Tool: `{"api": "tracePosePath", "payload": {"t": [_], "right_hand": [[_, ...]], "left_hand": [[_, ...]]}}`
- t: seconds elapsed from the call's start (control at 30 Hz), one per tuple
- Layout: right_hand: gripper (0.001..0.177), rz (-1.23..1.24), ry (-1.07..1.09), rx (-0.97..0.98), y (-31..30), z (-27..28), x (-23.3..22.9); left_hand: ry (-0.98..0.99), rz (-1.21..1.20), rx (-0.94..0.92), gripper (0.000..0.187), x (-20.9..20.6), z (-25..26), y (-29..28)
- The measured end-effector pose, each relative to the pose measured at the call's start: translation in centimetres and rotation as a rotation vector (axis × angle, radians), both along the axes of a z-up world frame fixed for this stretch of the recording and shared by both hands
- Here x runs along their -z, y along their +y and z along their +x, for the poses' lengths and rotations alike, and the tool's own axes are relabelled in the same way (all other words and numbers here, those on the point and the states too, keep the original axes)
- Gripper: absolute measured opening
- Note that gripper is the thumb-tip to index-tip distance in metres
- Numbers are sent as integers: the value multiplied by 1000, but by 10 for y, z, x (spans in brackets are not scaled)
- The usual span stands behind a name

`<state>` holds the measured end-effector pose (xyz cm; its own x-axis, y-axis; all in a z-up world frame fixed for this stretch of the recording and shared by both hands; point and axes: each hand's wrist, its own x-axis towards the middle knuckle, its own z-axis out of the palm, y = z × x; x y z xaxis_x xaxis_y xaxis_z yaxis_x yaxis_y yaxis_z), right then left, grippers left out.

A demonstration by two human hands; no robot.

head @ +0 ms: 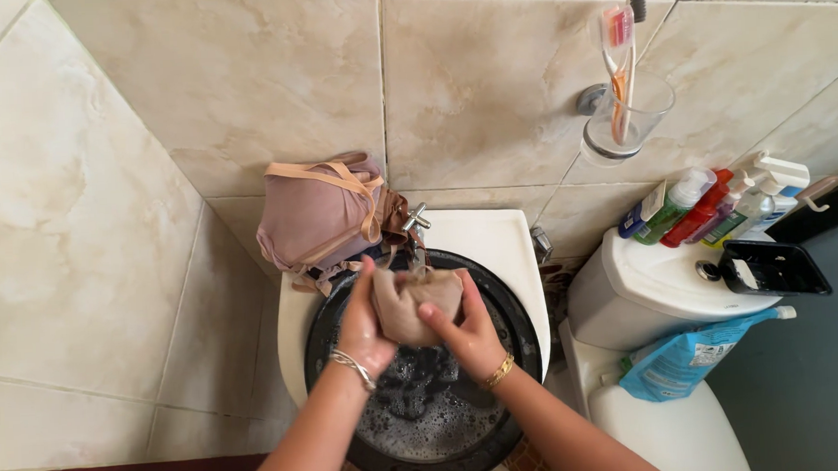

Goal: Hand washing bras in a basin inside a bathroom.

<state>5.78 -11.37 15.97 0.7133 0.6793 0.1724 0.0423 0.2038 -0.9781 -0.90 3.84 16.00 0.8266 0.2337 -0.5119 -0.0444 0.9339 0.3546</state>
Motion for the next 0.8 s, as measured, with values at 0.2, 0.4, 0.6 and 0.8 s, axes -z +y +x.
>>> {"api": "tracePosePath", "payload": {"t": [0.2, 0.4, 0.6, 0.8], "right_hand": [[60, -179, -130, -53, 52, 37, -40], [74, -282, -135, -60, 154, 93, -127], [93, -492, -75, 73, 176, 167, 37], [48, -483, -64, 43, 68, 143, 36]], "left_hand": [[-228, 617, -293, 25, -14, 3, 85], [228, 1695, -544, 50, -67, -4, 168], [796, 1981, -208, 80, -63, 6, 135], [796, 2122, 391, 59, -1, 57, 163]]}}
